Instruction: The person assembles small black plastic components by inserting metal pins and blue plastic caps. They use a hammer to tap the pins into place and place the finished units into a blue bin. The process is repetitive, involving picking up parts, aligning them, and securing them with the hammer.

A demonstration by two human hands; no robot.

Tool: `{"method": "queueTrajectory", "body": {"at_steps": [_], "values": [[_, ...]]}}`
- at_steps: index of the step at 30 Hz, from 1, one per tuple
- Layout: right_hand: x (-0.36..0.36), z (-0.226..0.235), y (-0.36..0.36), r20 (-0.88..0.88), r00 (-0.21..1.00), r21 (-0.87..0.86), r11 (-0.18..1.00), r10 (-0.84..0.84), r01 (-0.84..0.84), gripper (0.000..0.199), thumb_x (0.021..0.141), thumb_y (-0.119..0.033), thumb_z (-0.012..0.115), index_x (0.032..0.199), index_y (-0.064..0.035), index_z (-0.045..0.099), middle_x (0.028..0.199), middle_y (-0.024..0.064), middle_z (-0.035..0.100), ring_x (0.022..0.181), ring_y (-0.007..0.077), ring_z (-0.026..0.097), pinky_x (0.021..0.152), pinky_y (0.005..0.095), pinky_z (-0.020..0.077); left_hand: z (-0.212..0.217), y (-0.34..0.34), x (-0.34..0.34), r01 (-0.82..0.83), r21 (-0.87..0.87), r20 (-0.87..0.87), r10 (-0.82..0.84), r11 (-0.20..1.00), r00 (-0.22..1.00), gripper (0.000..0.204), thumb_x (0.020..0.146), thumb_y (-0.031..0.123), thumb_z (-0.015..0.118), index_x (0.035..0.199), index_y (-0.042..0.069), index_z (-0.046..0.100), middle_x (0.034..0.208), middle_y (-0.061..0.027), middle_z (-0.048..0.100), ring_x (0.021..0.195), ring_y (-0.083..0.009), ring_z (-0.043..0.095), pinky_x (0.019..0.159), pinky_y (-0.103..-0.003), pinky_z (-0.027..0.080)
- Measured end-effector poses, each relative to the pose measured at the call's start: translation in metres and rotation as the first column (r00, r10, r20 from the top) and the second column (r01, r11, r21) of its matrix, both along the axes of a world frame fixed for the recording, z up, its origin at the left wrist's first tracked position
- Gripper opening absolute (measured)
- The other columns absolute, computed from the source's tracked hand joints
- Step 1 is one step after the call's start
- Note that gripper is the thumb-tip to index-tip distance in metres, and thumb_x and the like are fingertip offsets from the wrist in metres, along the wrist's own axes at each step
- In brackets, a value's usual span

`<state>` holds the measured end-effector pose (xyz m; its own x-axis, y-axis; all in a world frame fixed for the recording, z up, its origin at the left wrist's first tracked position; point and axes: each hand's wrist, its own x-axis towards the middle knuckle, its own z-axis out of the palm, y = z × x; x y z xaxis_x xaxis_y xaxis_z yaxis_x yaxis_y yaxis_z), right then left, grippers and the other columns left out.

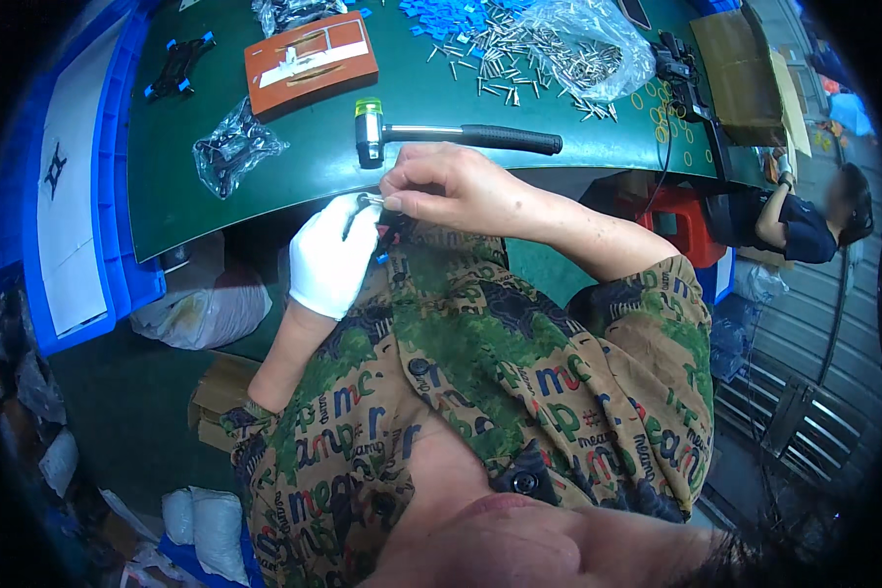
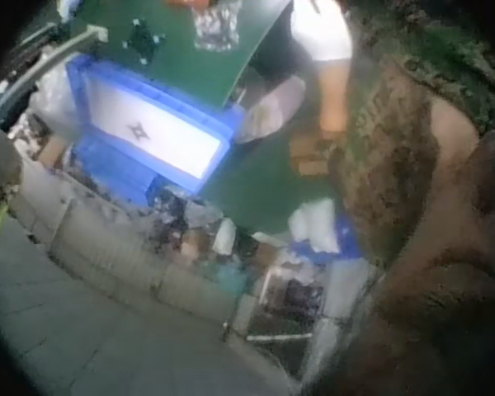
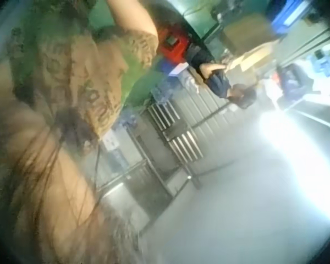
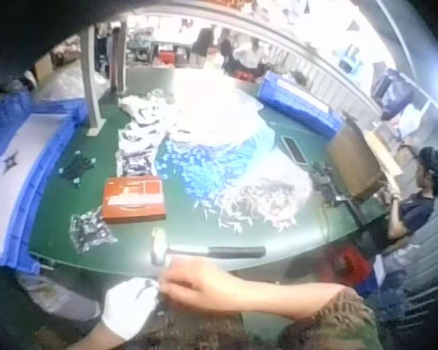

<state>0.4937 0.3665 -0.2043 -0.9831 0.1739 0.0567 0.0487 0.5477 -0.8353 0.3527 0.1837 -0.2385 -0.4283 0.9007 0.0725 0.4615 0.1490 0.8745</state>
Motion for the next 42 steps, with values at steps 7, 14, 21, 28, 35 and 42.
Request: {"method": "queueTrajectory", "body": {"at_steps": [7,14,21,28,35,42], "values": [[-0.002,-0.010,-0.010,-0.126,0.989,0.065,0.994,-0.074,0.083,0.022,0.095,-0.025,0.069,0.093,-0.0027,0.073,0.087,0.0100,0.065,0.075,0.0277,0.066,0.067,0.0423,0.0508,0.002,-0.001,0.000,0.022,0.010,-0.117,-0.020,1.000,0.993,0.016,0.095,0.010,0.066,0.107,0.000,0.070,0.087,-0.0142,0.072,0.073,-0.0286,0.071,0.065,-0.038,0.057],[-0.007,-0.003,-0.026,-0.219,0.971,0.369,0.913,-0.099,0.176,0.017,0.095,-0.025,0.069,0.096,-0.0082,0.070,0.086,0.0060,0.064,0.082,0.0250,0.063,0.082,0.0408,0.0438,0.005,0.000,0.001,0.064,-0.018,-0.122,-0.065,0.998,0.990,0.012,0.094,0.009,0.065,0.102,0.001,0.070,0.079,-0.0117,0.069,0.068,-0.0246,0.070,0.063,-0.036,0.057],[-0.007,-0.022,-0.013,-0.267,0.963,0.382,0.922,0.047,0.061,0.023,0.098,-0.026,0.066,0.117,-0.0131,0.068,0.093,0.0026,0.062,0.087,0.0223,0.062,0.089,0.0385,0.0402,0.012,-0.013,-0.012,0.143,-0.142,0.471,-0.060,0.980,0.880,0.023,0.104,0.017,0.059,0.112,0.000,0.072,0.080,-0.0026,0.071,0.066,-0.0091,0.063,0.063,-0.026,0.051],[-0.002,-0.025,-0.015,-0.293,0.940,0.495,0.869,0.177,-0.009,0.032,0.090,-0.012,0.070,0.121,-0.0145,0.066,0.095,0.0003,0.064,0.089,0.0191,0.064,0.089,0.0405,0.0440,0.007,-0.020,-0.015,0.275,-0.066,0.496,-0.208,0.959,0.843,0.026,0.105,0.018,0.058,0.115,0.000,0.073,0.084,-0.0025,0.070,0.068,-0.0078,0.061,0.066,-0.024,0.050],[0.001,-0.036,-0.023,-0.348,0.922,0.573,0.817,0.169,0.067,0.030,0.087,-0.011,0.071,0.116,-0.0139,0.067,0.091,-0.0005,0.064,0.086,0.0192,0.064,0.090,0.0410,0.0482,0.006,-0.020,-0.018,0.360,-0.119,0.253,-0.323,0.925,0.912,0.019,0.101,0.013,0.058,0.108,0.003,0.073,0.080,-0.0054,0.067,0.067,-0.0140,0.063,0.063,-0.029,0.052],[0.008,-0.052,-0.033,-0.330,0.920,0.626,0.778,0.213,0.044,0.031,0.088,-0.015,0.067,0.119,-0.0147,0.068,0.096,-0.0005,0.065,0.093,0.0177,0.065,0.090,0.0378,0.0484,-0.009,-0.033,-0.012,0.416,-0.058,0.110,-0.409,0.907,0.906,0.025,0.104,0.018,0.056,0.107,-0.001,0.073,0.077,-0.0028,0.065,0.065,-0.0089,0.057,0.063,-0.025,0.047]]}}
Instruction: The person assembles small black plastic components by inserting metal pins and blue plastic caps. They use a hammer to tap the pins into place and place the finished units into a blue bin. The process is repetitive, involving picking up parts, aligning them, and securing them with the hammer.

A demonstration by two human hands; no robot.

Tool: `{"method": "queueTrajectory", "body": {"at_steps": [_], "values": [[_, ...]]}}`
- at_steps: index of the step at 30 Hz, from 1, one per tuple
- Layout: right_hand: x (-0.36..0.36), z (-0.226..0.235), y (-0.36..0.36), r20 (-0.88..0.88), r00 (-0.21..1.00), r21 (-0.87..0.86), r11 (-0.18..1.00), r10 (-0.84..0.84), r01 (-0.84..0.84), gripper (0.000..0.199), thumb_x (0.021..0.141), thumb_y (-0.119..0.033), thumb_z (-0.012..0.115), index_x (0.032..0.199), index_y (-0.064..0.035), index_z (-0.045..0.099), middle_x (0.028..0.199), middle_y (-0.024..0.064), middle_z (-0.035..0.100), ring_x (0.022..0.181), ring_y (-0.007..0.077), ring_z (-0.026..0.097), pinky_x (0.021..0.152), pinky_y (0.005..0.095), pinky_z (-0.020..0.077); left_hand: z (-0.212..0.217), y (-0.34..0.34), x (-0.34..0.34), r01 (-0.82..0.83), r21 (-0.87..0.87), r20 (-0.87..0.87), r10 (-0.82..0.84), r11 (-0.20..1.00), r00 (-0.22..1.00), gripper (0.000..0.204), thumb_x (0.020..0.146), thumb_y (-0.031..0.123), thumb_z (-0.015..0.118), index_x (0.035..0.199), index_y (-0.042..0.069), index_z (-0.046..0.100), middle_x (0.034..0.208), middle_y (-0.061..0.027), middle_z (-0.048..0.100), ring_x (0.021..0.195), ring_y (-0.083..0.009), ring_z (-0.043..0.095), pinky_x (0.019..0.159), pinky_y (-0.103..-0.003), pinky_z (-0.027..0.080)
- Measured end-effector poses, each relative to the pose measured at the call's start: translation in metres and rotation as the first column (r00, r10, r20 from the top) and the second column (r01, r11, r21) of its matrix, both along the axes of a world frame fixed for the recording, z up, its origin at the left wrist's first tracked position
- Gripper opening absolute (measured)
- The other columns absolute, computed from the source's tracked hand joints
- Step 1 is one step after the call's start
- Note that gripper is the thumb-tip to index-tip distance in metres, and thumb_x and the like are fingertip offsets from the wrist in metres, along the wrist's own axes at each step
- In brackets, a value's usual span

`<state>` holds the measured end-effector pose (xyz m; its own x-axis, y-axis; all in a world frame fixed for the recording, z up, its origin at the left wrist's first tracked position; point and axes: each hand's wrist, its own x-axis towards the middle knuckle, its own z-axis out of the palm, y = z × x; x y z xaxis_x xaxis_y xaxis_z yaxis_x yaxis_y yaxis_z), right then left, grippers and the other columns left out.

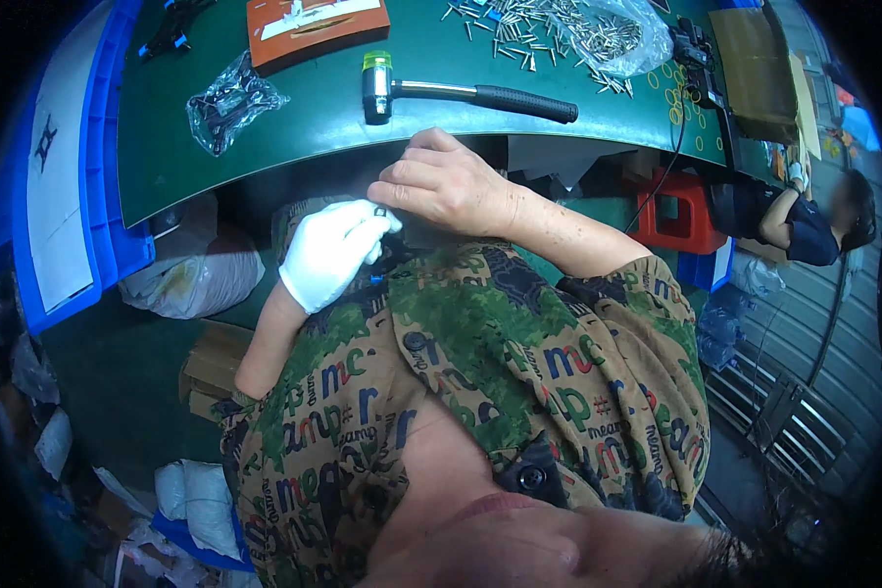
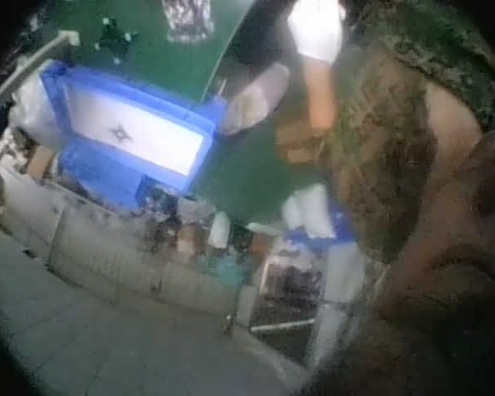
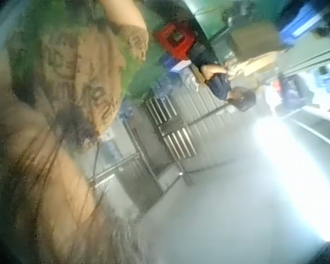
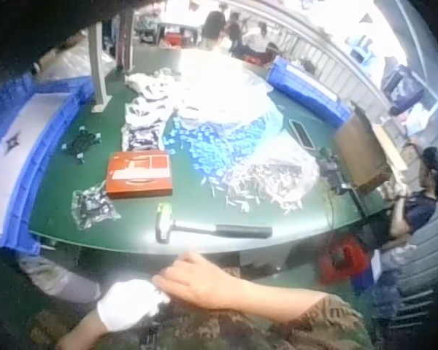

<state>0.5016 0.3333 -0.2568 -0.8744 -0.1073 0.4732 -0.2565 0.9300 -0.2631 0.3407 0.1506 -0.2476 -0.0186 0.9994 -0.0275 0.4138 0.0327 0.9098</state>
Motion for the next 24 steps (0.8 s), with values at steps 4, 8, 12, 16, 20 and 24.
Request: {"method": "queueTrajectory", "body": {"at_steps": [4,8,12,16,20,24], "values": [[0.001,-0.003,-0.004,-0.029,1.000,0.007,1.000,-0.004,0.004,0.029,0.089,-0.015,0.065,0.118,-0.0150,0.068,0.097,-0.0009,0.065,0.093,0.0170,0.065,0.090,0.0369,0.0488,-0.006,-0.005,0.004,-0.015,-0.030,0.033,0.016,0.999,0.999,0.025,0.104,0.018,0.056,0.106,0.000,0.074,0.074,-0.0024,0.063,0.065,-0.0085,0.057,0.063,-0.025,0.047],[0.000,-0.004,-0.006,-0.041,0.999,0.008,1.000,-0.013,0.013,0.027,0.089,-0.015,0.065,0.117,-0.0152,0.068,0.097,-0.0011,0.065,0.093,0.0167,0.065,0.090,0.0369,0.0487,-0.003,-0.006,0.006,-0.046,-0.091,0.109,0.056,0.995,0.992,0.026,0.104,0.018,0.056,0.105,0.000,0.074,0.073,-0.0019,0.063,0.065,-0.0083,0.056,0.063,-0.025,0.046],[0.000,-0.004,-0.004,-0.053,0.998,0.000,1.000,0.018,-0.018,0.033,0.085,-0.013,0.069,0.118,-0.0127,0.066,0.099,0.0006,0.066,0.089,0.0188,0.065,0.089,0.0390,0.0511,0.002,-0.005,0.009,-0.082,-0.177,0.210,0.119,0.981,0.970,0.025,0.104,0.018,0.056,0.105,0.001,0.074,0.074,-0.0027,0.063,0.064,-0.0093,0.058,0.061,-0.026,0.047],[-0.001,0.003,-0.001,-0.034,0.998,0.010,0.999,0.053,-0.053,0.032,0.086,-0.012,0.066,0.119,-0.0114,0.066,0.099,0.0015,0.066,0.090,0.0186,0.065,0.088,0.0385,0.0512,-0.002,-0.006,0.009,-0.104,-0.131,0.198,0.129,0.986,0.972,0.022,0.103,0.016,0.057,0.104,0.003,0.074,0.073,-0.0041,0.064,0.061,-0.0109,0.061,0.059,-0.027,0.049],[-0.001,0.007,0.004,0.004,0.999,-0.051,0.998,0.047,-0.047,0.030,0.085,-0.013,0.068,0.115,-0.0123,0.068,0.093,0.0009,0.064,0.087,0.0182,0.065,0.086,0.0382,0.0496,-0.005,-0.009,0.011,-0.155,-0.218,0.322,0.221,0.964,0.921,0.026,0.105,0.018,0.055,0.102,-0.001,0.073,0.073,-0.0015,0.063,0.061,-0.0075,0.055,0.060,-0.025,0.046],[0.002,0.035,0.065,-0.022,0.971,0.166,0.957,-0.237,0.238,0.030,0.080,-0.016,0.075,0.109,-0.0161,0.068,0.088,0.0003,0.062,0.084,0.0206,0.066,0.079,0.0397,0.0483,-0.007,-0.010,0.009,-0.164,-0.236,0.343,0.240,0.958,0.908,0.027,0.106,0.017,0.055,0.102,-0.003,0.072,0.074,-0.0010,0.062,0.061,-0.0061,0.054,0.062,-0.024,0.046]]}}
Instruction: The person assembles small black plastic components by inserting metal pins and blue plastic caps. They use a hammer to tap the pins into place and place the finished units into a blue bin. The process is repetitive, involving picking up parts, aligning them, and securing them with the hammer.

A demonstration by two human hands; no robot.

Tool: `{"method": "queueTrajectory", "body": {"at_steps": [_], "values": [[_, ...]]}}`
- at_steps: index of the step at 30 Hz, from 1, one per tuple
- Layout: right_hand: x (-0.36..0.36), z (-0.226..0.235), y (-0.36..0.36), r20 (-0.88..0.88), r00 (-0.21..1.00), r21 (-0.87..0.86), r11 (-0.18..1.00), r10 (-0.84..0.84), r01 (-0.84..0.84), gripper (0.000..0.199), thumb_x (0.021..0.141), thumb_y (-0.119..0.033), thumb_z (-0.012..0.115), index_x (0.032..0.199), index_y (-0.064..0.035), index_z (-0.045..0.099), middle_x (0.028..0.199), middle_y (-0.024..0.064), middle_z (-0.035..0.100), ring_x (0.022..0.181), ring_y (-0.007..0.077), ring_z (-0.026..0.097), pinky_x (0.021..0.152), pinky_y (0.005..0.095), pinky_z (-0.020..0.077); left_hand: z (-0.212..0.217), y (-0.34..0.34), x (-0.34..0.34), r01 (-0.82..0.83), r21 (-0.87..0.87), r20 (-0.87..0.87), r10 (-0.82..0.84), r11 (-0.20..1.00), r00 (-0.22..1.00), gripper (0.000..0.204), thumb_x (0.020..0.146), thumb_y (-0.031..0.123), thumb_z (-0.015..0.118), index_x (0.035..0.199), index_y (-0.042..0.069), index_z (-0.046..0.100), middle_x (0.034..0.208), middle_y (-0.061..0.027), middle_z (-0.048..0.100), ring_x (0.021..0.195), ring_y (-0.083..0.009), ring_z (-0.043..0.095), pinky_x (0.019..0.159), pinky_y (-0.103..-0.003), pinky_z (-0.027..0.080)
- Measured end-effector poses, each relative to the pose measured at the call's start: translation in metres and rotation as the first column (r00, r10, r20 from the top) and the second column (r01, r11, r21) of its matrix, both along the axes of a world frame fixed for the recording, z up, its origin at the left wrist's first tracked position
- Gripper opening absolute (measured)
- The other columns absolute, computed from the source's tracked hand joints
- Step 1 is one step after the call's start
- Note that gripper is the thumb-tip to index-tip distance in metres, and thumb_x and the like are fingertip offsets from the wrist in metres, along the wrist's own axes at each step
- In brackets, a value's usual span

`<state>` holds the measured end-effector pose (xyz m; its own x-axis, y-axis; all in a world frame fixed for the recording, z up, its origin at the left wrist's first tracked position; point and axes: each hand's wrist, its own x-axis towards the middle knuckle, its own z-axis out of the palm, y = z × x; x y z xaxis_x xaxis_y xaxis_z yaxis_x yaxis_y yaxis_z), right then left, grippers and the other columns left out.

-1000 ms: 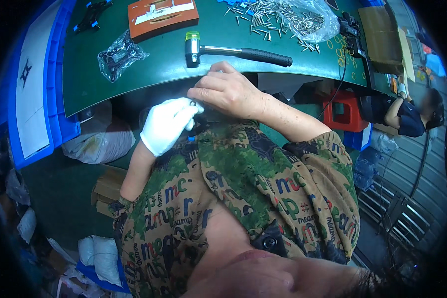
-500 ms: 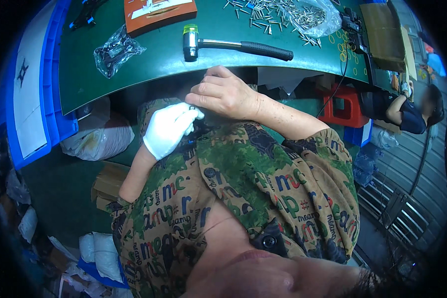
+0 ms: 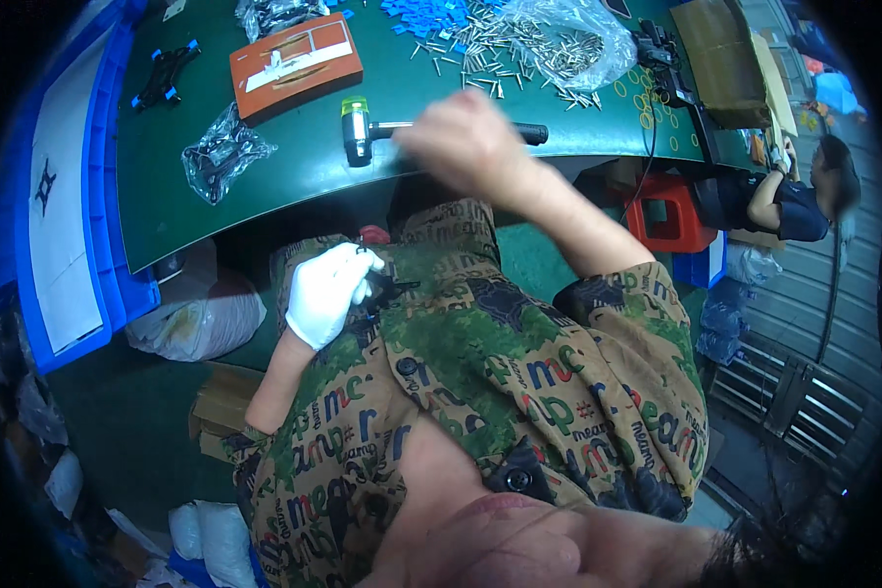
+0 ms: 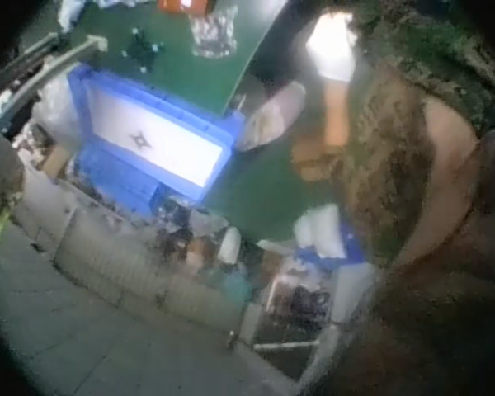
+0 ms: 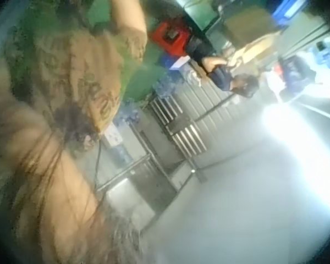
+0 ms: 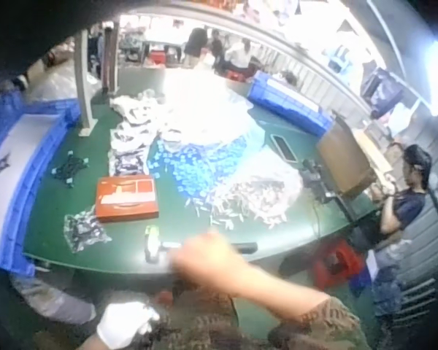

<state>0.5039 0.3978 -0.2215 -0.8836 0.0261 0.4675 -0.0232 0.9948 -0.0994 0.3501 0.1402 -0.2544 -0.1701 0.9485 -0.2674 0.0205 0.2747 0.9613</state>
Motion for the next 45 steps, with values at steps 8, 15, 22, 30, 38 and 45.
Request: {"method": "queueTrajectory", "body": {"at_steps": [8,15,22,30,38,45], "values": [[0.000,0.002,0.117,0.209,0.867,0.162,0.890,-0.453,0.426,0.022,0.098,-0.032,0.063,0.110,-0.0180,0.076,0.102,0.0030,0.070,0.097,0.0250,0.068,0.086,0.0453,0.0469,-0.005,0.001,-0.002,0.023,0.056,-0.019,-0.022,0.998,1.000,0.027,0.106,0.017,0.056,0.104,-0.003,0.072,0.077,-0.0015,0.063,0.063,-0.0059,0.055,0.063,-0.023,0.048],[-0.008,-0.003,0.125,0.298,0.873,0.216,0.918,-0.387,0.333,0.023,0.097,-0.033,0.065,0.111,-0.0179,0.076,0.103,0.0028,0.069,0.103,0.0248,0.068,0.089,0.0459,0.0474,-0.006,0.000,-0.003,0.025,0.051,-0.025,-0.024,0.998,0.999,0.027,0.107,0.018,0.055,0.104,-0.003,0.073,0.077,-0.0013,0.064,0.062,-0.0058,0.055,0.062,-0.023,0.047],[-0.010,-0.002,0.124,0.335,0.887,0.140,0.948,-0.317,0.286,0.023,0.095,-0.034,0.068,0.110,-0.0178,0.074,0.101,0.0036,0.068,0.103,0.0252,0.067,0.091,0.0461,0.0469,-0.009,0.002,-0.003,0.072,0.155,-0.153,-0.048,0.985,0.987,0.027,0.107,0.019,0.055,0.104,-0.001,0.073,0.075,-0.0005,0.064,0.062,-0.0052,0.054,0.062,-0.023,0.046],[-0.017,-0.002,0.149,0.462,0.846,-0.075,0.938,-0.267,0.337,0.030,0.093,-0.039,0.070,0.112,-0.0157,0.075,0.107,0.0087,0.072,0.099,0.0320,0.070,0.089,0.0465,0.0547,-0.003,0.006,-0.003,0.128,0.138,-0.192,-0.100,0.982,0.976,0.027,0.107,0.020,0.055,0.104,-0.001,0.073,0.073,-0.0011,0.063,0.062,-0.0056,0.055,0.062,-0.023,0.046],[-0.016,0.010,0.117,0.218,0.966,-0.141,0.975,-0.140,0.173,0.028,0.099,-0.029,0.065,0.116,-0.0079,0.074,0.112,0.0122,0.073,0.100,0.0332,0.070,0.089,0.0416,0.0560,-0.003,0.003,-0.002,0.097,0.102,-0.176,-0.078,0.990,0.981,0.028,0.106,0.020,0.056,0.103,-0.001,0.073,0.074,-0.0018,0.064,0.062,-0.0062,0.056,0.061,-0.024,0.046],[-0.001,0.027,-0.038,0.291,0.872,-0.903,0.413,0.393,0.116,0.025,0.098,-0.024,0.071,0.113,-0.0042,0.074,0.102,0.0089,0.074,0.098,0.0171,0.069,0.087,0.0334,0.0539,-0.020,0.001,0.000,0.194,0.209,-0.403,-0.096,0.958,0.910,0.014,0.098,0.011,0.062,0.105,0.006,0.071,0.081,-0.0063,0.067,0.062,-0.0173,0.064,0.057,-0.031,0.052]]}}
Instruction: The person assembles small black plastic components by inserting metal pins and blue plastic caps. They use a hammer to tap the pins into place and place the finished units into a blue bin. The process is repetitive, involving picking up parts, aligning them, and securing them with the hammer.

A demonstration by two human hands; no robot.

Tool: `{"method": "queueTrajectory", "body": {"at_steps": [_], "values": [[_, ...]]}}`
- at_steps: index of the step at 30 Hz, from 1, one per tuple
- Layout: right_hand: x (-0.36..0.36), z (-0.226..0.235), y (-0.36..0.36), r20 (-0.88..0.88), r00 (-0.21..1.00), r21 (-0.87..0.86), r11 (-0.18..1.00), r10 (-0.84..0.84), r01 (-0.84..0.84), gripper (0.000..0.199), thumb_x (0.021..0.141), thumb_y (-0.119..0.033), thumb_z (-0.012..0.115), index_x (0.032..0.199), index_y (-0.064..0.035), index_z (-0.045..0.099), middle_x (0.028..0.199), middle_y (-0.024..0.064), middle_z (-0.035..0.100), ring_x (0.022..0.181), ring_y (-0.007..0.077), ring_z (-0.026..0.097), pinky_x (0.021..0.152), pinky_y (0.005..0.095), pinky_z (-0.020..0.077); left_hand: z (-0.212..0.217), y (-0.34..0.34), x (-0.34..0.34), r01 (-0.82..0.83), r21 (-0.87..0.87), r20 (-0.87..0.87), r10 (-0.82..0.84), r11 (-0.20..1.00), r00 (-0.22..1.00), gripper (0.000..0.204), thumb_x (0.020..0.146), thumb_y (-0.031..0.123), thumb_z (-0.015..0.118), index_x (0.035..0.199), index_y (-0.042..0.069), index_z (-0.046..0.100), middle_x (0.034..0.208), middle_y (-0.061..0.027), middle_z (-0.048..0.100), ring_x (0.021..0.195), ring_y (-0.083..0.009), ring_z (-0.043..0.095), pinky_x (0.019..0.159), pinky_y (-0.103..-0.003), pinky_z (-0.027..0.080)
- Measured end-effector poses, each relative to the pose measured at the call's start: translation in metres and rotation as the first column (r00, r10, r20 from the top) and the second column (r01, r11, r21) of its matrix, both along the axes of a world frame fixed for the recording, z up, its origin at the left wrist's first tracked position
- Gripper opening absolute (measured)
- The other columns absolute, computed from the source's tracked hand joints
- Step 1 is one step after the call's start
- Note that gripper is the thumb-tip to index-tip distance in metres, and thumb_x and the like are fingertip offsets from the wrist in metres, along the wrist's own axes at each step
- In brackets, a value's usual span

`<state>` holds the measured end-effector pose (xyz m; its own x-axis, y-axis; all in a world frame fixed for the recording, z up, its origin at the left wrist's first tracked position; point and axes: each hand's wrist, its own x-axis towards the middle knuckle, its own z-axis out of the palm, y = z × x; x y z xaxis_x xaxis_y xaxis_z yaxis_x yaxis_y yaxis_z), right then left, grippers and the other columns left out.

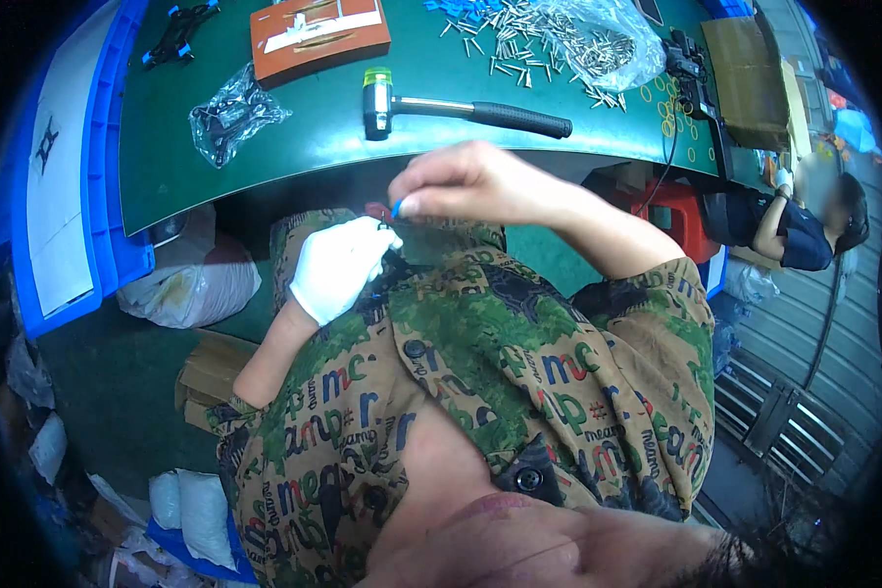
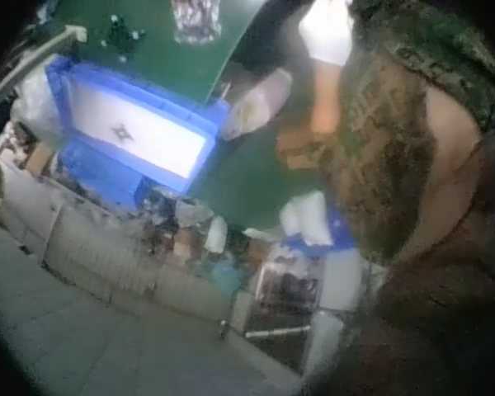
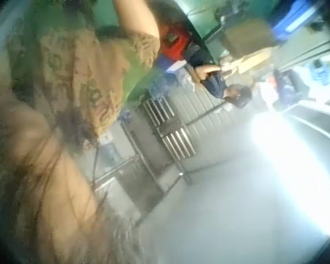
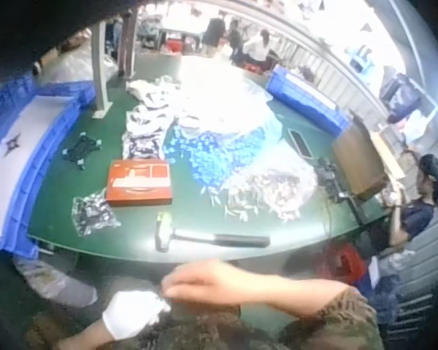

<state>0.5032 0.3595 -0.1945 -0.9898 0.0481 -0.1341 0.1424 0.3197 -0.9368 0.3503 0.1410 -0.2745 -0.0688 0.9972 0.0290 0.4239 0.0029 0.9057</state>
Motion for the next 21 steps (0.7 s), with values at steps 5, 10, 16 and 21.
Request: {"method": "queueTrajectory", "body": {"at_steps": [5,10,16,21], "values": [[-0.001,-0.024,-0.020,-0.081,0.996,0.203,0.979,0.041,-0.024,0.025,0.099,-0.029,0.068,0.109,-0.0064,0.073,0.099,0.0118,0.073,0.093,0.0290,0.069,0.086,0.0406,0.0535,0.010,0.001,0.002,-0.059,-0.129,0.125,0.075,0.990,0.989,0.016,0.100,0.015,0.061,0.104,0.004,0.073,0.079,-0.0080,0.068,0.062,-0.0192,0.066,0.058,-0.033,0.052],[-0.005,-0.015,-0.015,-0.012,0.975,0.399,0.895,0.221,-0.198,0.030,0.104,-0.032,0.058,0.107,-0.0054,0.070,0.096,0.0149,0.071,0.092,0.0339,0.068,0.085,0.0453,0.0534,0.013,0.003,0.004,-0.063,-0.110,0.133,0.078,0.992,0.988,0.024,0.104,0.022,0.061,0.102,0.001,0.073,0.073,-0.0021,0.066,0.059,-0.0073,0.057,0.056,-0.025,0.045],[-0.008,-0.004,-0.002,0.047,0.974,0.361,0.905,0.222,-0.224,0.031,0.105,-0.031,0.054,0.105,-0.0020,0.066,0.092,0.0185,0.068,0.090,0.0397,0.066,0.081,0.0489,0.0537,0.009,0.005,0.004,-0.014,0.020,0.017,0.014,1.000,1.000,0.025,0.103,0.022,0.062,0.097,0.001,0.075,0.071,-0.0025,0.065,0.058,-0.0080,0.058,0.055,-0.026,0.046],[-0.009,-0.004,-0.005,0.094,0.951,0.382,0.872,0.293,-0.307,0.030,0.105,-0.030,0.053,0.103,-0.0018,0.065,0.091,0.0191,0.067,0.090,0.0400,0.066,0.080,0.0497,0.0537,0.013,0.007,0.003,0.041,0.081,-0.122,-0.031,0.996,0.992,0.018,0.099,0.014,0.061,0.096,0.003,0.075,0.070,-0.0037,0.063,0.058,-0.0130,0.059,0.055,-0.028,0.047]]}}
